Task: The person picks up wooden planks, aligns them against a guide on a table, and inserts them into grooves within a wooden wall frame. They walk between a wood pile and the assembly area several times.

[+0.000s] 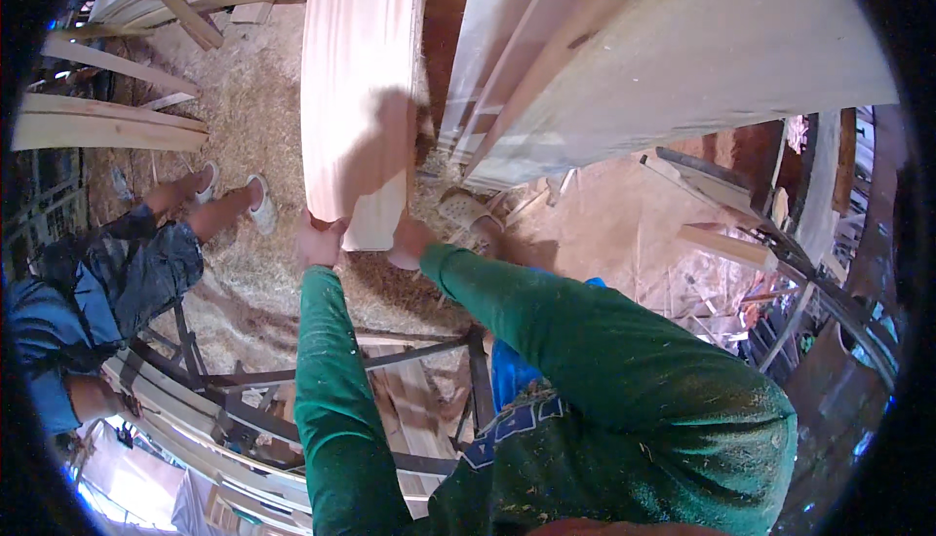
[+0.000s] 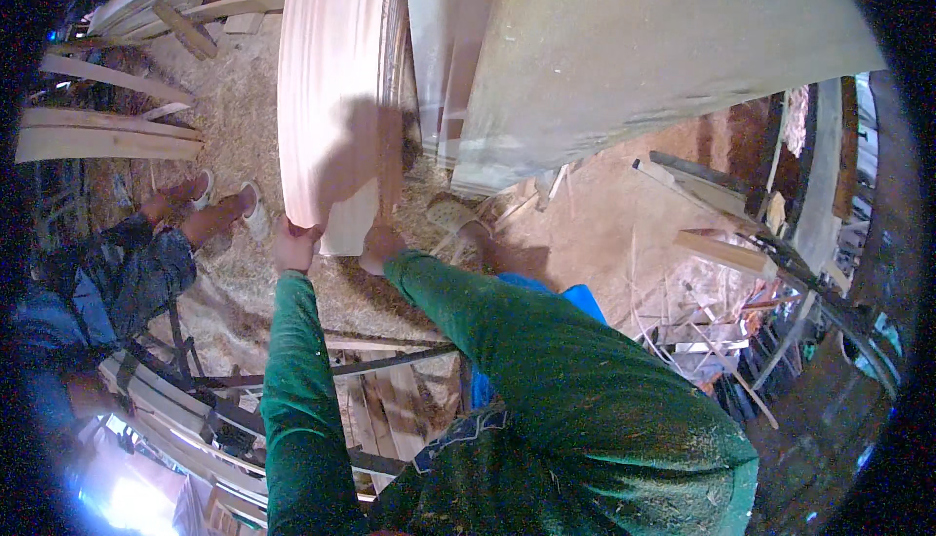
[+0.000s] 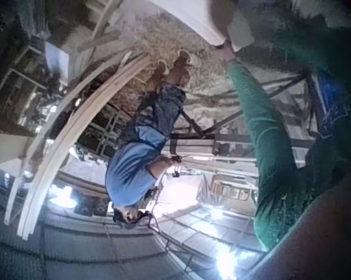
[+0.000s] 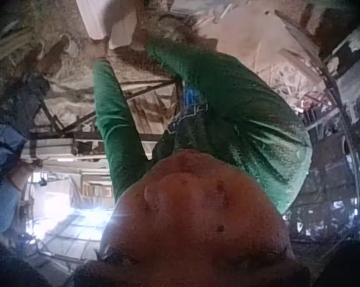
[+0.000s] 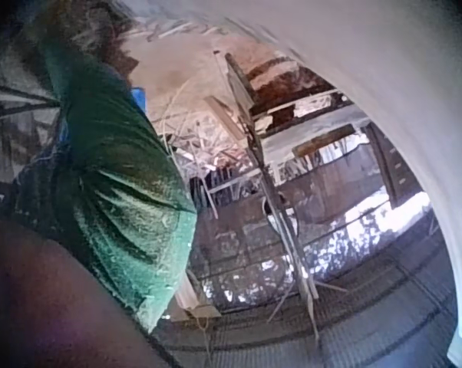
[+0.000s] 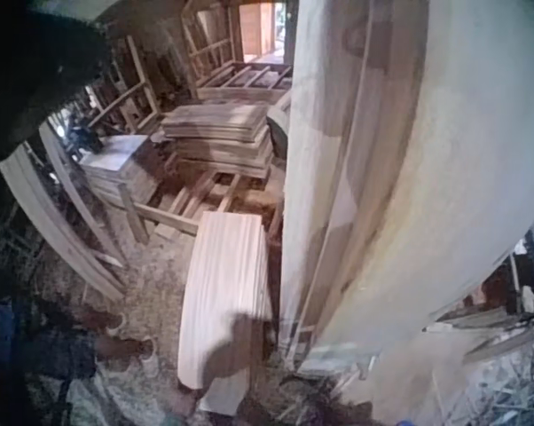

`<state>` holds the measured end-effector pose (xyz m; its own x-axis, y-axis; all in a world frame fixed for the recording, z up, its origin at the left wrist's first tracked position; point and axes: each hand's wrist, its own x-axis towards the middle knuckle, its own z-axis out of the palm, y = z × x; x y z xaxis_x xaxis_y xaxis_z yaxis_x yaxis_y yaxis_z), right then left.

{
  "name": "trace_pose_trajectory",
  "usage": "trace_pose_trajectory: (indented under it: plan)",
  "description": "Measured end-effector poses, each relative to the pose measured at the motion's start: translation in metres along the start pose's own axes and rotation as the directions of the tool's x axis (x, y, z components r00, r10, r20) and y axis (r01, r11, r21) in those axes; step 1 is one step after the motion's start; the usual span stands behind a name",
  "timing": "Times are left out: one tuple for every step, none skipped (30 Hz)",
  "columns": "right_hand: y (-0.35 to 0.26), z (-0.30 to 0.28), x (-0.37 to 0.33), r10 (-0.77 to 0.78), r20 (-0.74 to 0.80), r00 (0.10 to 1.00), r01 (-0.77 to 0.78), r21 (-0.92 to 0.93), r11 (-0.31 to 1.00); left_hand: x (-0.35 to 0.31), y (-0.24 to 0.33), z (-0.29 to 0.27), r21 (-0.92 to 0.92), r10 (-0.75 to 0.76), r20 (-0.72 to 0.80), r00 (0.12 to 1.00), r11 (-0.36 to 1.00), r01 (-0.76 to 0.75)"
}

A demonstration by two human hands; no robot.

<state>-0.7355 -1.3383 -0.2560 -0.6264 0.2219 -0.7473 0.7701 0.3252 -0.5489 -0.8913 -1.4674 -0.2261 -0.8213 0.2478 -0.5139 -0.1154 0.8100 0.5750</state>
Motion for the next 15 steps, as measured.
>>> trace_pose_trajectory:
  plan:
    - [0.0, -0.002, 0.003, -0.064, 0.003, 0.998, 0.064, -0.033, 0.997, 0.001, 0.003, 0.001, -0.144, 0.045, 0.014, 0.999, 0.989, -0.042]
    - [0.001, -0.004, 0.006, -0.124, 0.039, 0.991, 0.127, -0.069, 0.99, 0.002, 0.005, 0.002, -0.312, 0.088, 0.044, 0.995, 0.947, -0.07]
    - [0.002, -0.006, 0.007, -0.128, 0.085, 0.988, 0.138, -0.136, 0.981, 0.002, 0.008, 0.001, -0.204, 0.079, 0.027, 0.997, 0.976, -0.072]
    - [0.003, -0.008, 0.008, -0.152, 0.101, 0.983, 0.164, -0.126, 0.978, 0.001, 0.01, 0.0, -0.119, 0.063, 0.029, 0.998, 0.991, -0.059]
    - [0.005, -0.009, 0.008, -0.121, 0.12, 0.985, 0.139, -0.151, 0.979, 0.0, 0.012, -0.002, -0.012, 0.007, 0.01, 1.0, 1.0, -0.007]
    - [0.007, -0.01, 0.008, -0.079, 0.17, 0.982, 0.109, -0.175, 0.978, -0.001, 0.014, -0.004, -0.086, 0.055, 0.031, 0.998, 0.995, -0.052]
    - [0.009, -0.011, 0.007, -0.119, 0.154, 0.981, 0.15, -0.205, 0.967, -0.002, 0.015, -0.006, -0.141, 0.065, 0.034, 0.997, 0.988, -0.06]
    - [0.013, -0.011, 0.006, -0.146, 0.173, 0.974, 0.184, -0.234, 0.955, -0.004, 0.014, -0.007, -0.197, 0.004, 0.088, 0.996, 0.98, 0.014]
    - [0.018, -0.012, 0.004, -0.151, 0.2, 0.968, 0.203, -0.277, 0.939, -0.006, 0.012, -0.006, -0.118, 0.003, 0.052, 0.999, 0.993, 0.003]
    - [0.024, -0.012, 0.001, -0.205, 0.215, 0.955, 0.259, -0.261, 0.93, -0.009, 0.007, -0.004, -0.038, -0.068, 0.06, 0.996, 0.997, 0.07]
    - [0.033, -0.012, -0.004, -0.242, 0.238, 0.941, 0.302, -0.261, 0.917, -0.014, 0.0, 0.0, -0.003, -0.122, 0.049, 0.991, 0.993, 0.122]
    - [0.043, -0.013, -0.011, -0.319, 0.242, 0.916, 0.38, -0.267, 0.886, -0.022, -0.009, 0.007, 0.204, -0.112, 0.003, 0.994, 0.973, 0.109]
    - [0.054, -0.012, -0.02, -0.395, 0.245, 0.885, 0.454, -0.275, 0.848, -0.032, -0.022, 0.013, 0.331, -0.07, -0.062, 0.996, 0.94, 0.087]
    - [0.072, -0.015, -0.032, -0.451, 0.258, 0.854, 0.513, -0.285, 0.809, -0.049, -0.033, 0.028, 0.462, 0.057, -0.144, 0.988, 0.887, 0.016]
    - [0.095, -0.02, -0.05, -0.466, 0.343, 0.815, 0.57, -0.336, 0.75, -0.068, -0.049, 0.041, 0.563, 0.049, -0.049, 0.998, 0.826, -0.013]
